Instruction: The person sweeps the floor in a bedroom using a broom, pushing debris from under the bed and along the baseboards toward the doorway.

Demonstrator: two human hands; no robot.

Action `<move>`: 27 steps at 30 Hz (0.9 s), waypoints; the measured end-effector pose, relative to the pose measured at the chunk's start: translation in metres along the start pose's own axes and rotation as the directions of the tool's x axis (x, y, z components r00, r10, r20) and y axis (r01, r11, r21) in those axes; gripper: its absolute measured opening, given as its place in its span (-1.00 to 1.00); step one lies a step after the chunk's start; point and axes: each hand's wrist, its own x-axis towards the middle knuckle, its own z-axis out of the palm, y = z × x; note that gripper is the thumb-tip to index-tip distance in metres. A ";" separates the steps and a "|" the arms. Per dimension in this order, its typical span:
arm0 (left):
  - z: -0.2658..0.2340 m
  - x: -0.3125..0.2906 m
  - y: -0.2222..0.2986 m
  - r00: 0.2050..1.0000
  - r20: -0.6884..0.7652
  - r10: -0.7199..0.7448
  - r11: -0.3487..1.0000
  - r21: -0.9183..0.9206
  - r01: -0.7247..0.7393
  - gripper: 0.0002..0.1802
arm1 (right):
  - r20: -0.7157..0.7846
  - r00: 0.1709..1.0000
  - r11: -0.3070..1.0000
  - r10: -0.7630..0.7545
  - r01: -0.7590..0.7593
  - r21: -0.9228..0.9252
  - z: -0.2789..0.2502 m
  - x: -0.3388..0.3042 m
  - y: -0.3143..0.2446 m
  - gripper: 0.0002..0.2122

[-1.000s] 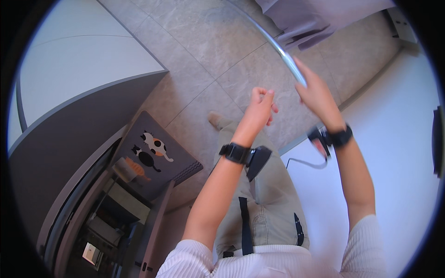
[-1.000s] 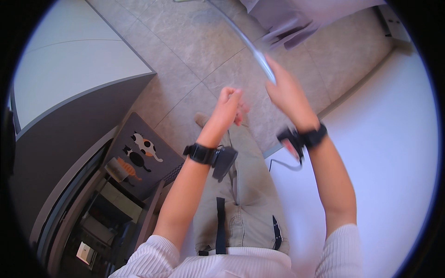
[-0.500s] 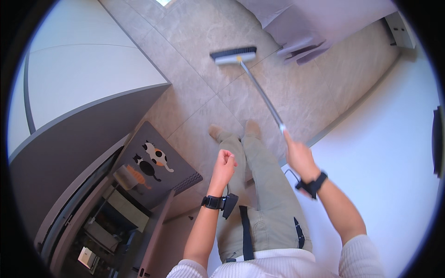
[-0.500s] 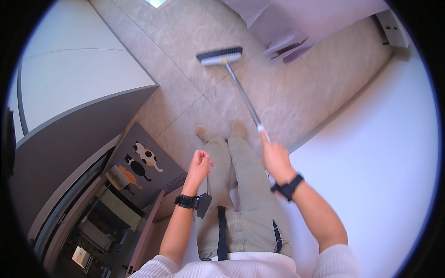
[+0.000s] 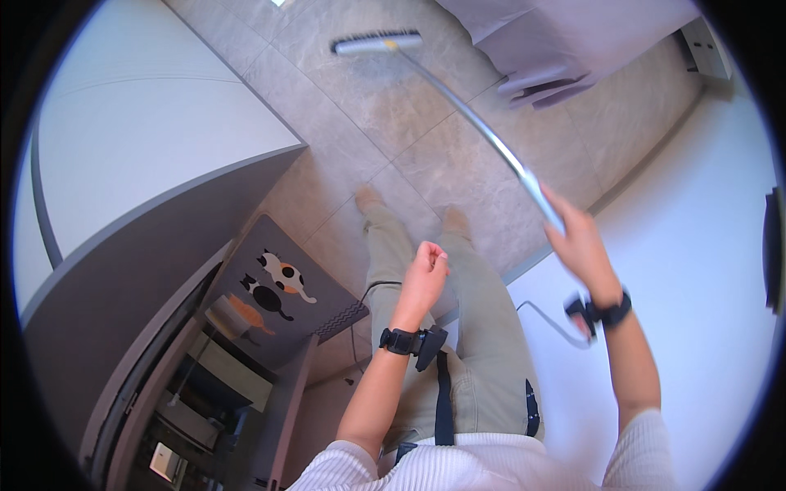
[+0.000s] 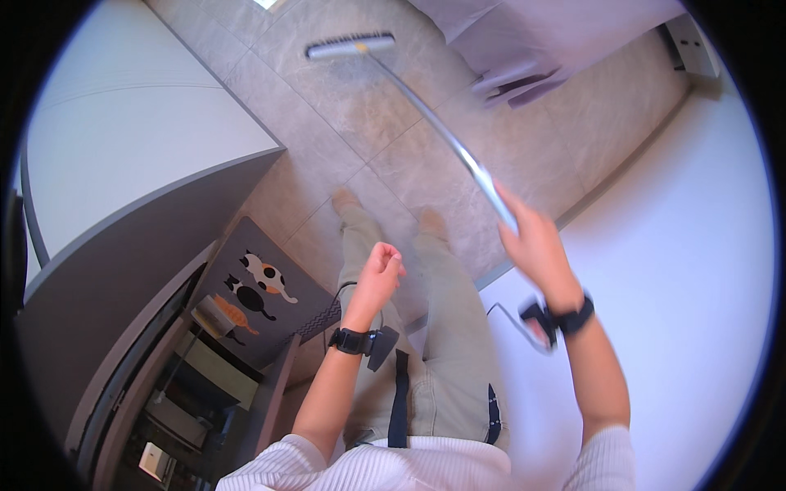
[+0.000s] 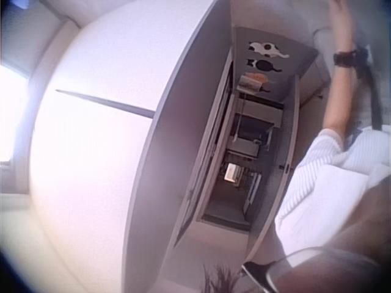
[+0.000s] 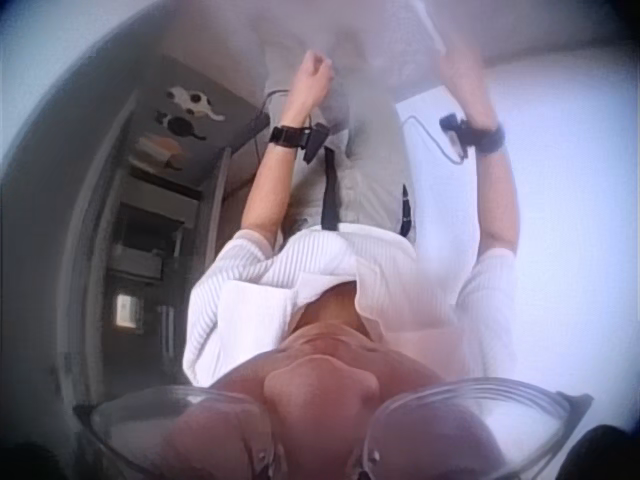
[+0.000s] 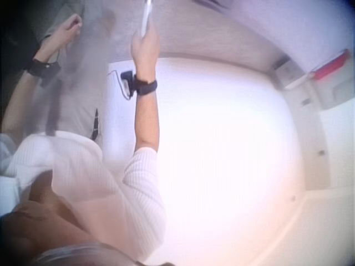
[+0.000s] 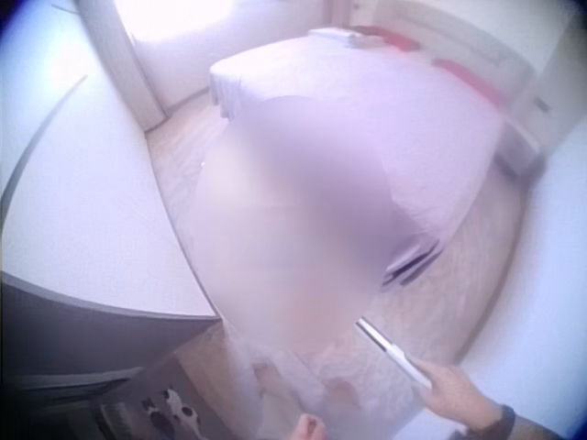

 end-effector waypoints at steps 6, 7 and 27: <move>-0.101 0.010 0.033 0.999 0.045 -0.002 1.000 -0.016 0.003 -0.90 | 0.039 0.984 0.887 0.173 -0.173 0.428 0.085 0.269 -0.078 -0.50; -0.124 0.006 0.036 0.999 0.038 -0.030 1.000 -0.002 0.030 -0.91 | 0.114 0.984 0.879 0.135 -0.171 0.445 0.099 0.298 -0.106 -0.53; -0.318 -0.053 -0.015 0.987 -0.162 -0.009 0.999 0.030 0.014 -0.77 | 0.319 0.947 0.801 -0.045 0.225 -0.555 0.156 0.108 -0.182 -0.50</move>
